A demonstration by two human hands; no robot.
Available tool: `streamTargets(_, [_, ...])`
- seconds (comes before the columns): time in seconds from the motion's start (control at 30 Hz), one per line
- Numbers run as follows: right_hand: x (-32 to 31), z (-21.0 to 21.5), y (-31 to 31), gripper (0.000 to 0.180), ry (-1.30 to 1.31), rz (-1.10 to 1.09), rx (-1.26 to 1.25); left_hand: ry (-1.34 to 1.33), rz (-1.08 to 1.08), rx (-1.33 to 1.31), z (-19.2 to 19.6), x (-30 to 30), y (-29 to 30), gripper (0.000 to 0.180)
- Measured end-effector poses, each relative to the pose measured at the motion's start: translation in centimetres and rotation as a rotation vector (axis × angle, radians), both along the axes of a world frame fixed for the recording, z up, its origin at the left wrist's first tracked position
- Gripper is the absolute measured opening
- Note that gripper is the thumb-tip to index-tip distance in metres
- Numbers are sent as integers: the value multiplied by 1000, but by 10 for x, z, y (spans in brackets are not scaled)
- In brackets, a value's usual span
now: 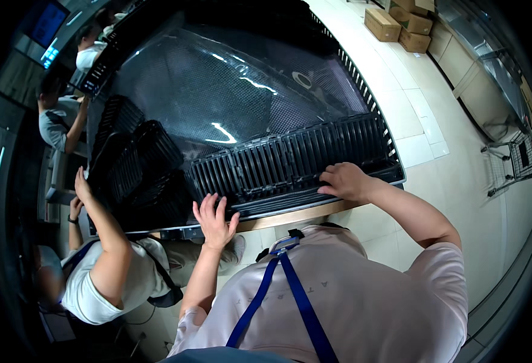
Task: The person assembles long black plastic components onto the rim of a rounded retail display unit by hand, pressing them into place and joining sections together.
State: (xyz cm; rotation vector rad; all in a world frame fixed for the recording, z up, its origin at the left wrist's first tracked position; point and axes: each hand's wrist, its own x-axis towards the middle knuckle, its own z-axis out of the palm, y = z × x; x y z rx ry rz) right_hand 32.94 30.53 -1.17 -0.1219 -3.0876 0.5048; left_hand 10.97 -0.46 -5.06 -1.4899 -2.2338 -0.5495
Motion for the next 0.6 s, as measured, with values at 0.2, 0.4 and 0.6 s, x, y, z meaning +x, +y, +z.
streamTargets(0.2, [-70, 71, 68, 20, 281, -75, -33, 8, 71, 61, -34, 13, 36, 40])
streamTargets(0.4, [-154, 16, 241, 29, 440, -347, -33, 79, 82, 141, -43, 10, 35, 47])
streamTargets(0.6, [-268, 13, 414, 43, 602, -414, 146, 72, 140, 94, -44, 14, 33, 53])
